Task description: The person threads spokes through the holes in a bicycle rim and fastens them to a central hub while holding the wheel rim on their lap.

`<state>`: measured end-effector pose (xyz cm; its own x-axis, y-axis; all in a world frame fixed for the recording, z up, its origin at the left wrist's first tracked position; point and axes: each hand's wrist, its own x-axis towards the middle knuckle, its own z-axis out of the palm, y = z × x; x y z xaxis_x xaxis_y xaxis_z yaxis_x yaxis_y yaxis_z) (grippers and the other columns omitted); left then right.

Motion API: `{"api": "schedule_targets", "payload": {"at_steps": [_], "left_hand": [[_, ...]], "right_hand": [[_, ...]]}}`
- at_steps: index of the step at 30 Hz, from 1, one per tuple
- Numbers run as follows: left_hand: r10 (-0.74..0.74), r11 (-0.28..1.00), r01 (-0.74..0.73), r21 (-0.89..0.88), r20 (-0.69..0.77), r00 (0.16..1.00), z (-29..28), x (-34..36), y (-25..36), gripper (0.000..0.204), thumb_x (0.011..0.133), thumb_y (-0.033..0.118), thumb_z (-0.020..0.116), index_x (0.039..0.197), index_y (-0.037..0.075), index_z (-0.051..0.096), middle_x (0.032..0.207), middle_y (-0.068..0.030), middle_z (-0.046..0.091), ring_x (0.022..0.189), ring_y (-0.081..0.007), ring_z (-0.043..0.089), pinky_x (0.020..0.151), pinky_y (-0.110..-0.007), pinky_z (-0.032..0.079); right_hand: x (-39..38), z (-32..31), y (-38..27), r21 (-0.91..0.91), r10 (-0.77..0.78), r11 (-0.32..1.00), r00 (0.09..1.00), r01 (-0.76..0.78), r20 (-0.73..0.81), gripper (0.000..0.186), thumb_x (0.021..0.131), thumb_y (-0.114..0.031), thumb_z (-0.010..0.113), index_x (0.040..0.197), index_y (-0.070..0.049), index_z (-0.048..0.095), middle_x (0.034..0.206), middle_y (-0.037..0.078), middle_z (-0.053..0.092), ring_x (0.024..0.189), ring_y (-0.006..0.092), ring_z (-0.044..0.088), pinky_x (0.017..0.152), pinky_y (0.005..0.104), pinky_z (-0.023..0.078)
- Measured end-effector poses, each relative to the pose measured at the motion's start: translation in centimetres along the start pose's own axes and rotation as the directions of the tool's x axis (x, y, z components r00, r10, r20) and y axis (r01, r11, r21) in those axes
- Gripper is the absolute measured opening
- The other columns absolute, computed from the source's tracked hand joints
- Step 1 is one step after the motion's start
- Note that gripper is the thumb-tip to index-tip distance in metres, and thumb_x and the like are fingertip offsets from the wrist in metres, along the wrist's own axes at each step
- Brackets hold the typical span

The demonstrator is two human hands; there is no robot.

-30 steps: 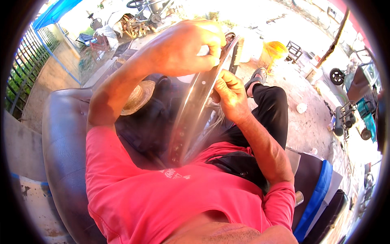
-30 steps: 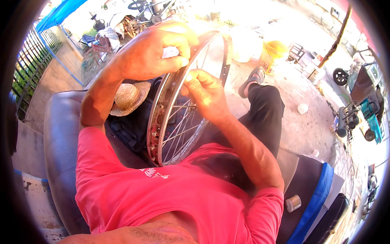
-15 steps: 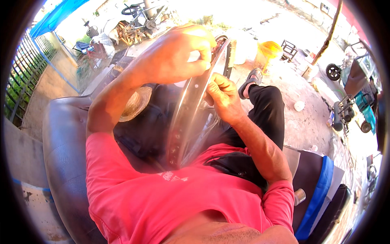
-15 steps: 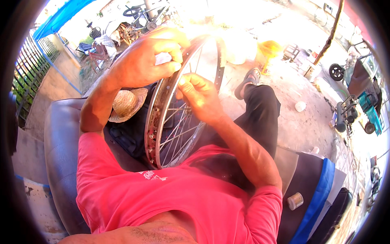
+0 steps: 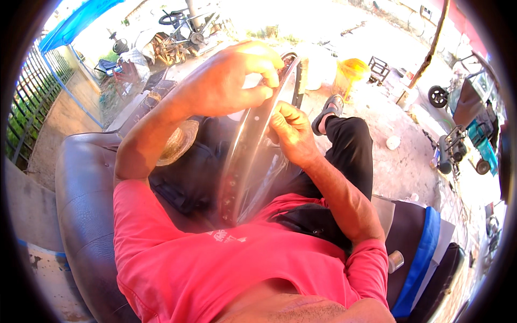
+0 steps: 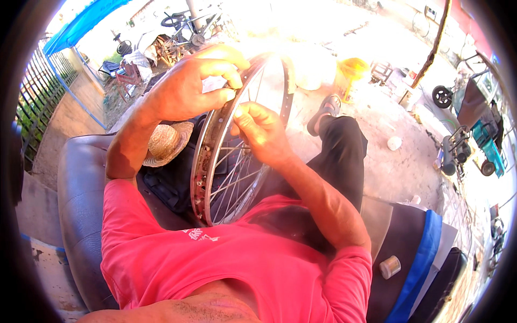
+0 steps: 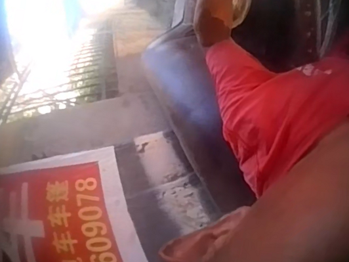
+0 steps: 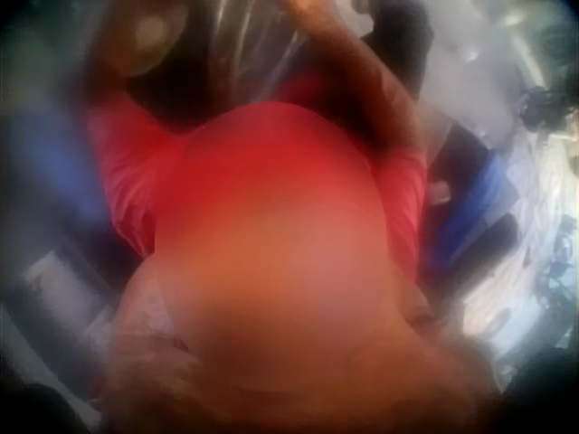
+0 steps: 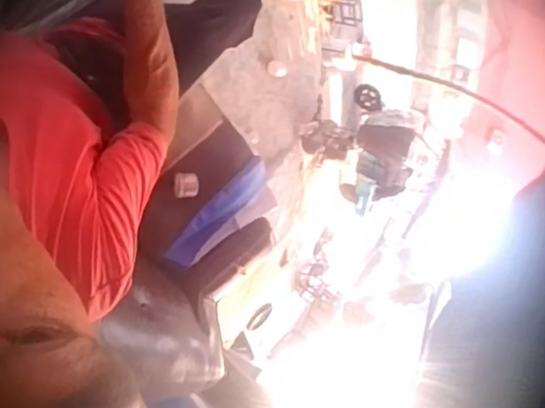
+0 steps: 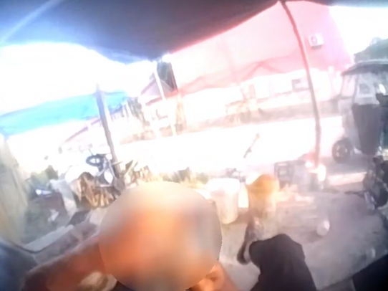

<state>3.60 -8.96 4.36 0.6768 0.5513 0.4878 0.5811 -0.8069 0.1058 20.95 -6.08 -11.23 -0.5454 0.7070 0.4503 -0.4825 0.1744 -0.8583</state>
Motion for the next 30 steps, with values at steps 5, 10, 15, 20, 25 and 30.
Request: {"api": "schedule_targets", "payload": {"at_steps": [5,10,15,20,25,30], "left_hand": [[0.018,1.0,-0.018,0.006,0.027,0.999,-0.21,-0.01,-0.17,0.012,0.078,0.007,0.069,0.086,0.001,0.062,0.117,-0.015,0.063,0.109,-0.0319,0.061,0.096,-0.041,0.047],[-0.031,0.999,0.03,0.04,0.022,0.999,-0.28,0.12,0.1,0.011,0.078,0.006,0.068,0.086,0.002,0.062,0.117,-0.0146,0.064,0.11,-0.0308,0.061,0.096,-0.041,0.047],[0.037,0.999,-0.037,-0.034,-0.007,0.999,-0.09,0.13,-0.39,0.008,0.078,0.007,0.068,0.083,0.003,0.063,0.115,-0.0152,0.065,0.107,-0.0316,0.061,0.094,-0.041,0.048],[-0.019,0.999,0.018,0.033,0.028,0.999,-0.26,0.13,-0.16,0.011,0.078,0.007,0.069,0.086,0.004,0.063,0.116,-0.0138,0.065,0.111,-0.0303,0.06,0.096,-0.041,0.047],[0.021,1.0,-0.02,0.01,-0.05,0.999,0.21,0.19,-0.07,0.012,0.079,0.01,0.07,0.081,0.004,0.06,0.114,-0.0149,0.066,0.109,-0.0311,0.061,0.096,-0.041,0.046],[0.032,1.0,-0.032,0.0,0.003,0.999,-0.06,0.12,-0.42,0.012,0.078,0.009,0.071,0.083,0.005,0.061,0.117,-0.0144,0.066,0.112,-0.0313,0.06,0.097,-0.042,0.046]], "right_hand": [[-0.08,0.48,-0.4,0.008,-0.002,1.0,1.0,0.002,0.009,0.024,0.104,-0.028,0.056,0.1,-0.007,0.067,0.076,-0.003,0.062,0.059,0.0024,0.046,0.053,0.0196,0.035],[0.01,0.19,-0.18,-0.03,-0.016,0.999,1.0,0.016,-0.014,0.025,0.105,-0.028,0.055,0.095,-0.008,0.066,0.075,-0.003,0.062,0.059,0.0029,0.048,0.052,0.0199,0.036],[0.04,0.31,-0.45,-0.032,0.002,0.999,1.0,-0.003,-0.02,0.024,0.104,-0.026,0.056,0.094,-0.008,0.066,0.074,-0.003,0.062,0.059,0.0029,0.048,0.052,0.0202,0.036],[0.03,0.36,-0.4,-0.028,-0.029,0.999,1.0,0.029,-0.004,0.022,0.104,-0.024,0.056,0.093,-0.008,0.066,0.075,-0.003,0.062,0.059,0.0031,0.047,0.052,0.0204,0.037],[-0.11,0.2,-0.47,-0.007,-0.01,1.0,1.0,0.009,-0.023,0.022,0.105,-0.024,0.055,0.095,-0.008,0.067,0.075,-0.003,0.062,0.059,0.0028,0.047,0.053,0.0198,0.036],[-0.18,0.62,-0.49,-0.027,-0.004,1.0,1.0,0.004,-0.014,0.022,0.105,-0.024,0.055,0.096,-0.008,0.067,0.075,-0.003,0.062,0.058,0.0029,0.047,0.052,0.0196,0.036]]}}
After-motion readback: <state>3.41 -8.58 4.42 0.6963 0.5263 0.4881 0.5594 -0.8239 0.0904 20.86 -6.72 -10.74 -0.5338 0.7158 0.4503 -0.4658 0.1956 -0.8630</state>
